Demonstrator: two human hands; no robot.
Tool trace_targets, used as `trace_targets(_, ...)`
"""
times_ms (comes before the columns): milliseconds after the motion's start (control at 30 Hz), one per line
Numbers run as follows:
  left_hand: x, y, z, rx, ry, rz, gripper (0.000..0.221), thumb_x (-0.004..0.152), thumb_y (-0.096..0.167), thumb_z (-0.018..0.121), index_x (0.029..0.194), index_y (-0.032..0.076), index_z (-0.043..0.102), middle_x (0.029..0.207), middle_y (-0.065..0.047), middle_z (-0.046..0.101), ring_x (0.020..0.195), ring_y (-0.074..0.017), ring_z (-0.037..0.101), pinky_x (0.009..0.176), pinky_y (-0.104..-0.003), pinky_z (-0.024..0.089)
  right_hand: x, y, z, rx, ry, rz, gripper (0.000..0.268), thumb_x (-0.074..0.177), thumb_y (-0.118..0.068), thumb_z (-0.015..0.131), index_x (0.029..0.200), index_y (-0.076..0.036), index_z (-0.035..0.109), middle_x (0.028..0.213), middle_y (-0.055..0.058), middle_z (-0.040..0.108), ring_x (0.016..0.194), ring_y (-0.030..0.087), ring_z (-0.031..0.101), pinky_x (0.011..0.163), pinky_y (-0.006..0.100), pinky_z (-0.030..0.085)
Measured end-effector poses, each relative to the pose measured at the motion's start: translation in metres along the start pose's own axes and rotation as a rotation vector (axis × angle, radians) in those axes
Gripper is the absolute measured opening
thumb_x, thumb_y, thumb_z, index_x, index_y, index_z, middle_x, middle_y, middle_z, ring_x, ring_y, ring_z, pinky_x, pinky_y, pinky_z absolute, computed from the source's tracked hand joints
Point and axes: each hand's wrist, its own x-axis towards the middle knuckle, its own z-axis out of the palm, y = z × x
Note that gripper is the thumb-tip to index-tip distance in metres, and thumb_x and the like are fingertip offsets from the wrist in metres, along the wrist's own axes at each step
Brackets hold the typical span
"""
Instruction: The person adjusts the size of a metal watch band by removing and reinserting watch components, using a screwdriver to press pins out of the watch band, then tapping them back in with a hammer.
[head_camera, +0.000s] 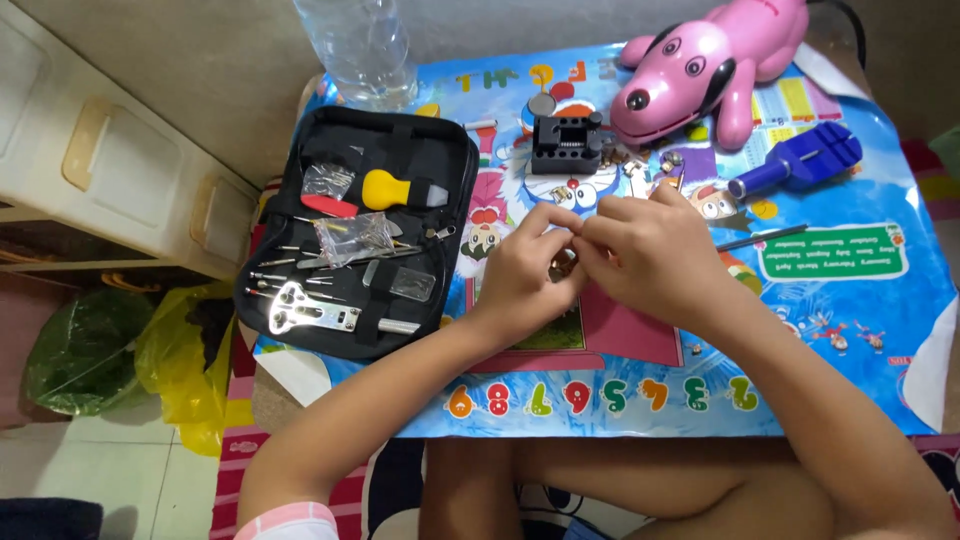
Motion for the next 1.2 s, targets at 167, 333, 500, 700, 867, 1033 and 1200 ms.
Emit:
trace_targets(167, 0.0, -0.006, 0.003, -0.058, 0.025, -0.006, 0.017, 0.085, 0.009, 0.071, 0.071, 0.009, 0.063, 0.094, 0.007, 0.064, 0.065, -0.0227, 0.07, 0.063, -0.035, 0.058, -0.001, 0.001, 0.006, -0.032, 0.075, 0.025, 0.018, 0.088, -0.013, 0.079, 0.074, -0.011, 0.068, 0.071, 0.001, 0.056, 0.078, 0.023, 0.06, 0.069, 0.038, 0.044)
trace_targets(333, -0.003, -0.014, 0.01, -0.077, 0.04, 0.011, 0.013, 0.081, 0.009, 0.074, 0.072, 0.01, 0.065, 0.094, 0.008, 0.062, 0.069, -0.0225, 0.07, 0.07, -0.035, 0.056, -0.001, 0.006, 0.005, 0.089, 0.11, 0.075, 0.016, 0.083, -0.011, 0.086, 0.083, -0.011, 0.07, 0.079, 0.003, 0.061, 0.088, 0.026, 0.06, 0.073, 0.041, 0.048)
trace_targets(500, -0.004, -0.018, 0.01, -0.081, 0.024, -0.004, 0.013, 0.078, 0.009, 0.078, 0.073, 0.01, 0.065, 0.095, 0.008, 0.063, 0.07, -0.0205, 0.07, 0.07, -0.033, 0.055, 0.0, 0.004, 0.0, 0.252, 0.053, 0.197, 0.012, 0.086, -0.009, 0.084, 0.081, -0.008, 0.073, 0.075, 0.005, 0.067, 0.083, 0.026, 0.06, 0.073, 0.039, 0.046)
trace_targets(700, -0.005, -0.021, 0.01, -0.205, 0.028, -0.081, 0.01, 0.077, 0.003, 0.076, 0.076, 0.008, 0.068, 0.095, 0.004, 0.066, 0.069, -0.0206, 0.072, 0.065, -0.03, 0.058, 0.0, 0.002, -0.002, 0.191, 0.056, 0.173, 0.009, 0.086, -0.01, 0.085, 0.082, -0.008, 0.077, 0.077, 0.005, 0.07, 0.082, 0.023, 0.06, 0.073, 0.038, 0.045)
trace_targets(867, -0.002, -0.021, 0.01, -0.217, 0.024, -0.071, 0.009, 0.079, 0.002, 0.078, 0.077, 0.007, 0.07, 0.095, 0.002, 0.065, 0.069, -0.0217, 0.072, 0.063, -0.03, 0.06, 0.002, 0.002, -0.004, 0.193, 0.047, 0.15, 0.006, 0.086, -0.009, 0.084, 0.084, -0.009, 0.079, 0.078, 0.005, 0.07, 0.083, 0.023, 0.06, 0.073, 0.036, 0.043)
trace_targets(1033, -0.004, -0.022, 0.012, -0.189, 0.028, -0.066, 0.009, 0.08, 0.007, 0.079, 0.077, 0.007, 0.07, 0.096, 0.004, 0.065, 0.068, -0.0182, 0.072, 0.062, -0.031, 0.061, 0.002, 0.0, -0.007, 0.131, 0.038, 0.08, 0.006, 0.088, -0.012, 0.084, 0.084, -0.011, 0.079, 0.079, 0.003, 0.069, 0.085, 0.023, 0.06, 0.073, 0.036, 0.04)
trace_targets(1200, -0.004, -0.023, 0.011, -0.24, 0.033, -0.077, 0.007, 0.082, 0.005, 0.078, 0.08, 0.006, 0.071, 0.097, 0.002, 0.066, 0.072, -0.0218, 0.073, 0.065, -0.029, 0.062, -0.001, 0.002, -0.002, 0.031, 0.079, 0.034, 0.009, 0.091, -0.014, 0.083, 0.085, -0.013, 0.076, 0.081, 0.001, 0.067, 0.087, 0.022, 0.06, 0.074, 0.037, 0.037)
